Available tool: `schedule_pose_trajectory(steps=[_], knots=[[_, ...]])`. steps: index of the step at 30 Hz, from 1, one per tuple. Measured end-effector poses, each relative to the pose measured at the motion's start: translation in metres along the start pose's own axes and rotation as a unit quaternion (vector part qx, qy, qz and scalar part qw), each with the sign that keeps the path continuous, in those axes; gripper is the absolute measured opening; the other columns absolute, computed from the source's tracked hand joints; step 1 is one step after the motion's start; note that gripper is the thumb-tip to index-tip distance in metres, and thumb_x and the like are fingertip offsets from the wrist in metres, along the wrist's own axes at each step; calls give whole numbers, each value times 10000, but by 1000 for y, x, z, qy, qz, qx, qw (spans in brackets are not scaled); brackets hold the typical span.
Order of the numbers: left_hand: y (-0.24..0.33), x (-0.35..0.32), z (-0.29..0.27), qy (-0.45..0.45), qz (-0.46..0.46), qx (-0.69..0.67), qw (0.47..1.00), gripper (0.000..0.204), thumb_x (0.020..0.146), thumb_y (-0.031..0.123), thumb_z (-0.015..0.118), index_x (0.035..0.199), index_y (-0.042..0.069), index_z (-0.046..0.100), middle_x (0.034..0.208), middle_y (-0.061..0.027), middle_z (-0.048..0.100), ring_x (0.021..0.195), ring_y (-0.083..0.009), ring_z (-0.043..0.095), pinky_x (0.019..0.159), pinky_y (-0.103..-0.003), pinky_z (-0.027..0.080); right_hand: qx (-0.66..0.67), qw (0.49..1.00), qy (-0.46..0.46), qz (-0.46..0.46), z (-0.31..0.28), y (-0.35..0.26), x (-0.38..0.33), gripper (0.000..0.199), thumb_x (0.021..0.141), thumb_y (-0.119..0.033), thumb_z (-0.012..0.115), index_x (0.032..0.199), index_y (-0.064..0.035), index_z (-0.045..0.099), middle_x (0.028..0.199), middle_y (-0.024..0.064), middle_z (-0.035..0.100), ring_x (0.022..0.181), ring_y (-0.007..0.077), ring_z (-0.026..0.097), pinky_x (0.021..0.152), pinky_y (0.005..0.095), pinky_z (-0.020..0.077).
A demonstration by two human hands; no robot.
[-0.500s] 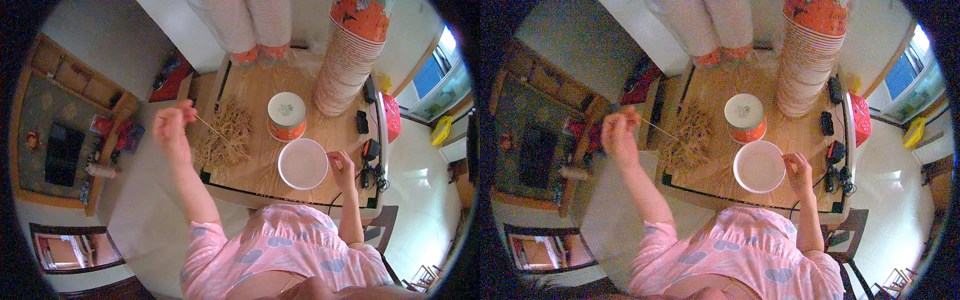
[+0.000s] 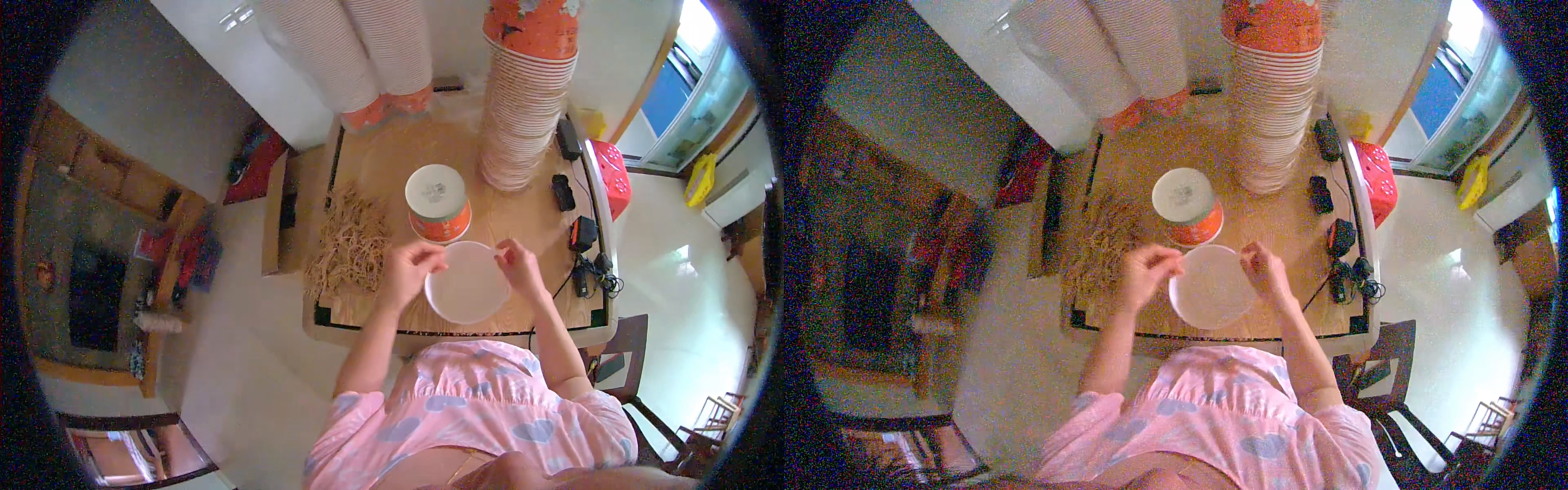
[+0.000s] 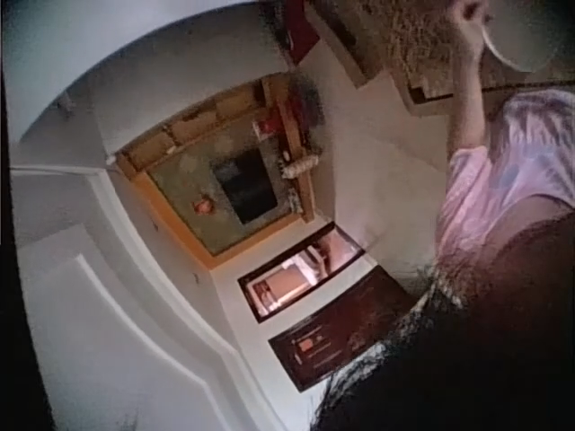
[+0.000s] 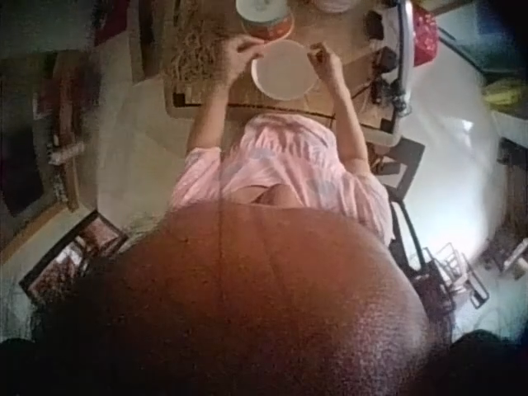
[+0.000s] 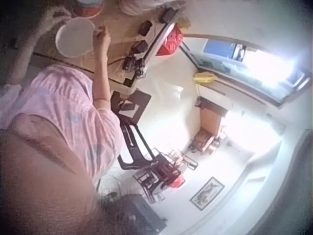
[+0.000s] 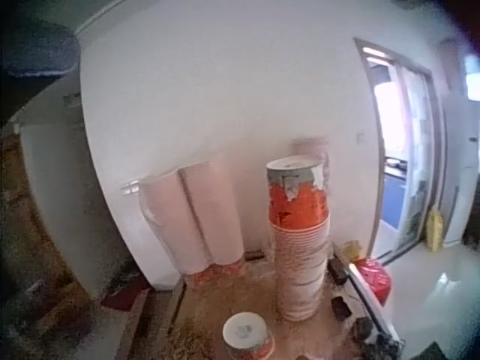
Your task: The person is putting shredded paper into a paper cup and preparing it with a string.
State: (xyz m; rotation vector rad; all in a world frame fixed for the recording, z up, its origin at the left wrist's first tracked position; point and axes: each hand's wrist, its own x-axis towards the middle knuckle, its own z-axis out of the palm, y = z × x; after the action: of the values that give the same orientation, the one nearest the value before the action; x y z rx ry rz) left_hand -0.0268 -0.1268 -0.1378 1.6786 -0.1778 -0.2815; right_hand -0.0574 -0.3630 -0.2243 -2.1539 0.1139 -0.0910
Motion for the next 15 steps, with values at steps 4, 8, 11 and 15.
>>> schedule_pose_trajectory(steps=[4,8,11,15], knots=[[-67,9,38,-16,121,185,975,75,745,75,642,805,34,659,771,-73,641,661,-158,612,594,-254,478,-3,999,-31,15,12,-10,-25,294,790,-133,584,1056,-113,462,561,94,521,483,212,510,471,350,403],[-94,5,51,-1,94,234,968,101,736,130,632,788,49,660,764,-100,635,684,-237,610,617,-328,472,47,995,-71,42,16,-22,-48,348,792,-98,585,1102,-101,428,582,65,519,517,163,524,475,305,408],[-109,7,54,36,71,234,969,110,736,150,617,765,49,651,727,-115,631,678,-269,609,613,-360,473,78,988,-103,86,19,-25,-51,223,832,-89,551,1042,-58,484,609,31,521,544,93,504,494,243,416],[-106,9,57,33,48,261,964,111,732,153,609,730,45,635,698,-125,625,657,-281,610,593,-373,473,139,986,-51,80,20,-13,-41,132,849,-111,535,960,-40,540,647,24,549,588,89,520,541,233,435]])
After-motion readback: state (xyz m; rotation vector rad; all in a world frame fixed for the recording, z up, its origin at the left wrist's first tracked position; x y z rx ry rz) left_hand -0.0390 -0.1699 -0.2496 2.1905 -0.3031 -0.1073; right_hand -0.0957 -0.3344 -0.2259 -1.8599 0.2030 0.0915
